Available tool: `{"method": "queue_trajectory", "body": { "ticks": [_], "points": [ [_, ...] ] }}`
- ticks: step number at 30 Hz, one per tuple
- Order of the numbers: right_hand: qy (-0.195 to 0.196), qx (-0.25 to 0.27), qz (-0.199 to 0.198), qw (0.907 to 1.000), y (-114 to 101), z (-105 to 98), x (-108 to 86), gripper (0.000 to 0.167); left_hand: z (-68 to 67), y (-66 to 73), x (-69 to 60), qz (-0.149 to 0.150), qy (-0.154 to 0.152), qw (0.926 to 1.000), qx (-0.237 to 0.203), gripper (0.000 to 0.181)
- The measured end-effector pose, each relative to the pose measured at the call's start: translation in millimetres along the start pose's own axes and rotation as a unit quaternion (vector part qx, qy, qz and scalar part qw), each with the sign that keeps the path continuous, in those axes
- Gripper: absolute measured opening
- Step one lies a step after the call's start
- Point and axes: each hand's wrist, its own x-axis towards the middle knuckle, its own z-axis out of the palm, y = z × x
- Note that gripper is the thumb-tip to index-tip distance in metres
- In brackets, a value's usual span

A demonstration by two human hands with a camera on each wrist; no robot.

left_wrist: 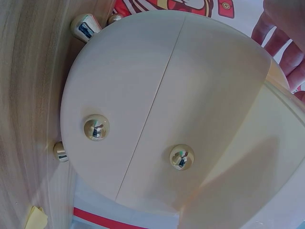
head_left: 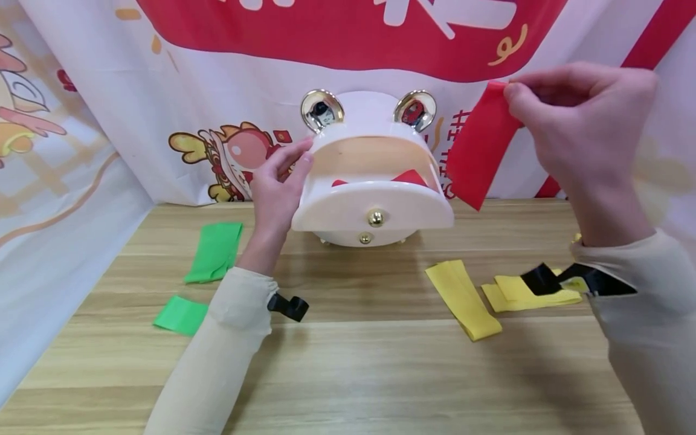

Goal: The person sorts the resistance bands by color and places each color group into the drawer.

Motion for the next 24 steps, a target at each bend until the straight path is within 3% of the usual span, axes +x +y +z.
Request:
{"method": "queue_trajectory", "body": {
  "ticks": [13, 24],
  "points": [
    [-0.002, 0.071, -0.043, 0.9965, -20.2, 29.2, 10.3, 0.018, -0.8, 0.2, -0.2, -0.001, 0.000, 1.0000, 0.007, 0.029],
    [0.012, 0.021, -0.043, 0.9988, -19.4, 46.3, 3.7, 0.028, 0.0, -0.7, 0.4, 0.006, 0.000, 1.0000, 0.000, 0.029]
  ]
}}
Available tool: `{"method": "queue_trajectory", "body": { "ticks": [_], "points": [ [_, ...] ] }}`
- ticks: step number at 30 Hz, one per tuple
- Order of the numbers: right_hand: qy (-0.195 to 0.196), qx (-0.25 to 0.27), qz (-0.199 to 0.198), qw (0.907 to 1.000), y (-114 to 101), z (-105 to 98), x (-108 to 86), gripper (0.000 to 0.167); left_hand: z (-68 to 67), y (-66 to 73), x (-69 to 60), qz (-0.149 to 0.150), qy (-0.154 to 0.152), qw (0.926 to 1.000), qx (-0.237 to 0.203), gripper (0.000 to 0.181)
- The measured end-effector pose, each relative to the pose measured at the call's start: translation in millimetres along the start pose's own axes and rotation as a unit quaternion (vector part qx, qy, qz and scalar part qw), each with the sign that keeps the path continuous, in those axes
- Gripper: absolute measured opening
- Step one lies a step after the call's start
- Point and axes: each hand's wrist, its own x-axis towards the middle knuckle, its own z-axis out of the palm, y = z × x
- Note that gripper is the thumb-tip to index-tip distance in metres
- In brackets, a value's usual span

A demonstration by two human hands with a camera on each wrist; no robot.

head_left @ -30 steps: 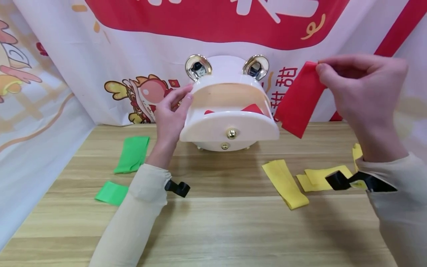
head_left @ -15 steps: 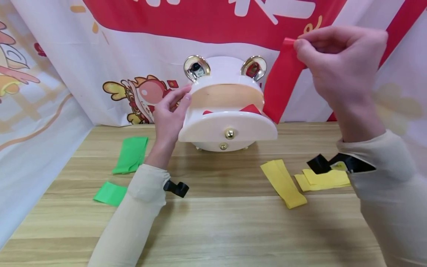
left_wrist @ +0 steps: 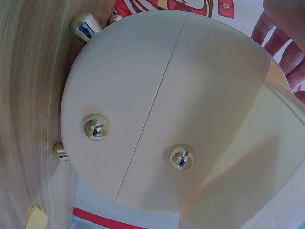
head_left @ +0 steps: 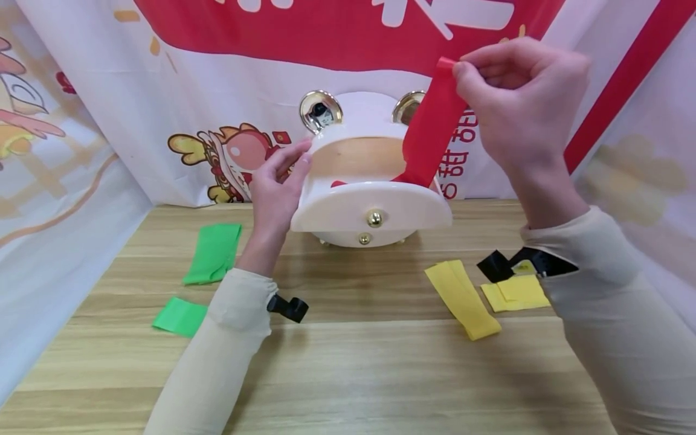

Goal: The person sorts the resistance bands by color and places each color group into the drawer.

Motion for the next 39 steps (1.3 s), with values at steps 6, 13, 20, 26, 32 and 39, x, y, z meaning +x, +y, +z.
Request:
{"method": "queue_trajectory", "body": {
  "ticks": [6, 13, 20, 26, 32, 39],
  "points": [
    [-0.010, -0.040, 0.004, 0.9991, 9.1, 0.6, -6.4, 0.032, -0.6, -0.6, -0.1, 0.005, 0.000, 1.0000, -0.002, 0.029],
    [0.003, -0.038, -0.013, 0.9992, 14.8, -1.4, -9.1, 0.032, -0.3, -0.3, 0.1, 0.005, 0.002, 1.0000, -0.002, 0.029],
    [-0.004, -0.034, -0.027, 0.9990, 11.3, 1.4, -13.5, 0.032, 0.0, 0.5, -0.4, 0.004, 0.002, 1.0000, -0.002, 0.029],
    [0.021, -0.018, -0.025, 0.9993, 10.1, 0.5, -5.3, 0.030, -0.3, 0.5, -0.5, 0.002, 0.002, 1.0000, -0.004, 0.029],
    [0.029, -0.019, -0.022, 0.9992, 11.0, -3.1, -0.5, 0.029, -0.3, 0.5, -0.6, -0.002, 0.000, 1.0000, -0.002, 0.029],
    [0.015, -0.033, -0.021, 0.9991, 9.2, -3.4, -4.1, 0.030, 0.0, 0.8, -0.6, 0.002, 0.002, 1.0000, -0.006, 0.029]
  ]
}}
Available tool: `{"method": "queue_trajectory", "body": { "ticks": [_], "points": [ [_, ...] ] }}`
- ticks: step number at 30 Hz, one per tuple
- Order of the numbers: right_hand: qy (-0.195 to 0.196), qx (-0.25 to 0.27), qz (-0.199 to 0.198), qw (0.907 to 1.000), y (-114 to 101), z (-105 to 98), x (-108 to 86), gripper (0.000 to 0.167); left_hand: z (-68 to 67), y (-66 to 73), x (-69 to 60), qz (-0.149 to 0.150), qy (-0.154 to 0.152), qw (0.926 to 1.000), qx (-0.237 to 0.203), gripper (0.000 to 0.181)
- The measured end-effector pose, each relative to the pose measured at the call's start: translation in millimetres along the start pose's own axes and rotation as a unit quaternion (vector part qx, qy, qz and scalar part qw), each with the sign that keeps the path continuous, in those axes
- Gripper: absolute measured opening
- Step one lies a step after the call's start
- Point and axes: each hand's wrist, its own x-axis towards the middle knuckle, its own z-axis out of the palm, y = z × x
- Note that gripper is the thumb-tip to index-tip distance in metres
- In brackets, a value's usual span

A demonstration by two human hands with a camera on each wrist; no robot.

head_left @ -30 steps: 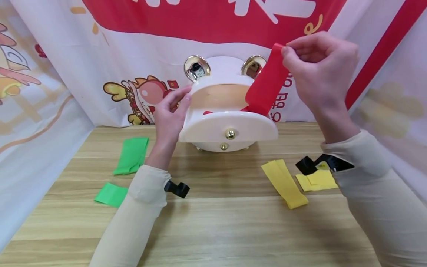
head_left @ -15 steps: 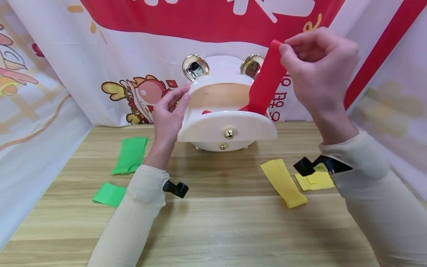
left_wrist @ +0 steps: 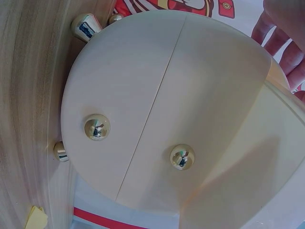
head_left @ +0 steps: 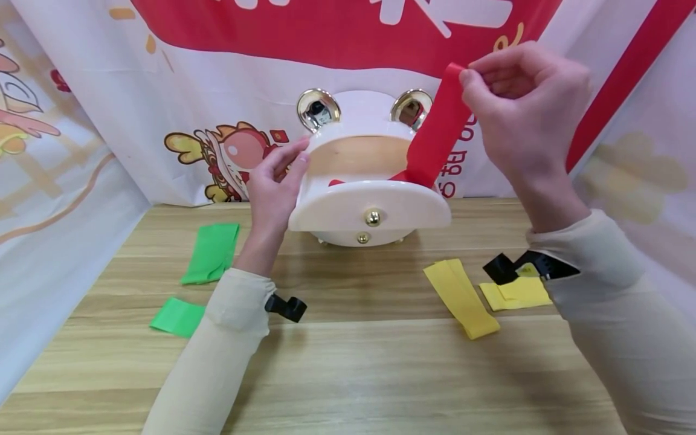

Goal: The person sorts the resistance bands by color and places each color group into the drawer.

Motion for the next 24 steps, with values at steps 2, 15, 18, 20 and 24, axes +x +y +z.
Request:
{"method": "queue_trajectory", "body": {
  "ticks": [2, 15, 18, 20, 24],
  "points": [
    [-0.012, -0.008, -0.006, 0.9999, -1.9, 2.3, -3.9, 0.031, 0.0, 0.4, -0.2, -0.001, 0.000, 1.0000, 0.000, 0.029],
    [-0.107, -0.015, -0.011, 0.9941, -13.6, 23.8, -28.7, 0.024, 0.1, 0.9, -0.7, -0.007, -0.003, 1.0000, 0.003, 0.029],
    [-0.136, -0.031, -0.004, 0.9902, -17.3, 27.5, -32.4, 0.024, -0.2, 0.4, -0.5, -0.005, -0.002, 1.0000, 0.001, 0.029],
    [-0.156, -0.043, 0.003, 0.9868, -20.2, 29.9, -34.5, 0.025, -0.2, 0.2, -0.3, -0.004, -0.002, 1.0000, -0.001, 0.029],
    [-0.200, -0.060, 0.023, 0.9777, -26.3, 35.9, -37.6, 0.026, -0.2, 0.0, 0.1, -0.004, -0.001, 1.0000, -0.002, 0.029]
  ]
}}
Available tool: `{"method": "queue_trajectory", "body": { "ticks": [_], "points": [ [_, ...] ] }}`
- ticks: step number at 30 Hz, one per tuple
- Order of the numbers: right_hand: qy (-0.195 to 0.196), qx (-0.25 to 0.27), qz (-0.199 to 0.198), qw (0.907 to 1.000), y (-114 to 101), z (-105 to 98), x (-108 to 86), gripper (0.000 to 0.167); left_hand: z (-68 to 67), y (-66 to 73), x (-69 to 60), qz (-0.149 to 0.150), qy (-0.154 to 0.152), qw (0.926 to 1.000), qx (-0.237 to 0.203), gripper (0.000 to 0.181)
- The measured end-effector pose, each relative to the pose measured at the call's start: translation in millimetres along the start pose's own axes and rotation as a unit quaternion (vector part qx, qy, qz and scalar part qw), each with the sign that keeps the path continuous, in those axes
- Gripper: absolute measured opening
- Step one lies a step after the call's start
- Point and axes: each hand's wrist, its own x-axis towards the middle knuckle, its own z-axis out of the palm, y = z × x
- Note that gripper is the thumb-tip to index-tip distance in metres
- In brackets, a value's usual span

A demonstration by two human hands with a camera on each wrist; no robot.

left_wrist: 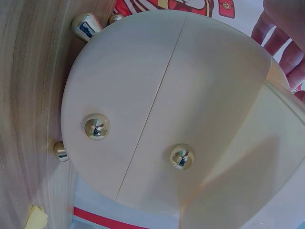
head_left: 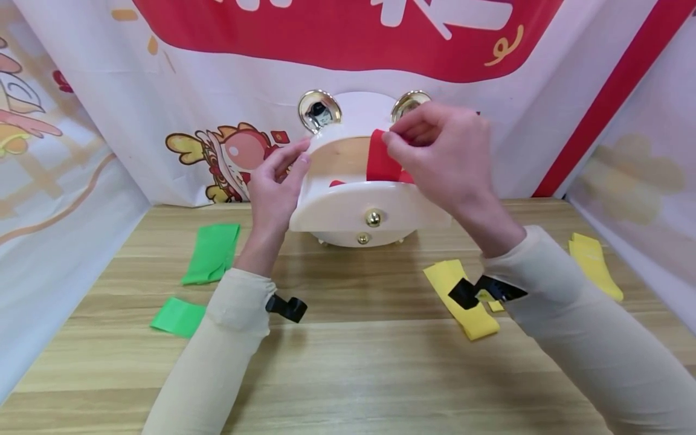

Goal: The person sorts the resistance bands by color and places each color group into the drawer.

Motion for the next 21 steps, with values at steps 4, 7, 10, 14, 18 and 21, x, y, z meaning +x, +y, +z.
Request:
{"method": "queue_trajectory", "body": {
  "ticks": [4, 7, 10, 14, 18, 21],
  "points": [
    [-0.045, -0.010, 0.019, 0.9988, -5.1, 5.1, 0.4, 0.023, 0.9, -0.4, 0.3, -0.001, 0.002, 1.0000, 0.001, 0.029],
    [-0.075, -0.012, 0.022, 0.9969, -7.6, 8.9, 1.2, 0.021, 0.6, -0.5, 0.2, -0.001, 0.004, 1.0000, 0.002, 0.029],
    [-0.100, -0.013, 0.024, 0.9946, -9.9, 12.1, 1.7, 0.019, 0.0, -0.5, 0.0, 0.000, 0.006, 1.0000, 0.002, 0.028],
    [-0.129, -0.021, 0.033, 0.9908, -13.3, 13.8, 0.7, 0.019, 0.2, -0.8, 0.5, 0.002, 0.005, 1.0000, 0.002, 0.028],
    [-0.148, -0.025, 0.031, 0.9882, -16.5, 15.1, -1.3, 0.019, 0.4, -0.9, 0.6, 0.000, 0.005, 1.0000, 0.006, 0.029],
    [-0.158, -0.025, 0.031, 0.9867, -18.7, 15.9, -3.1, 0.018, 0.4, -0.9, 0.3, -0.001, 0.004, 1.0000, 0.007, 0.029]
  ]
}}
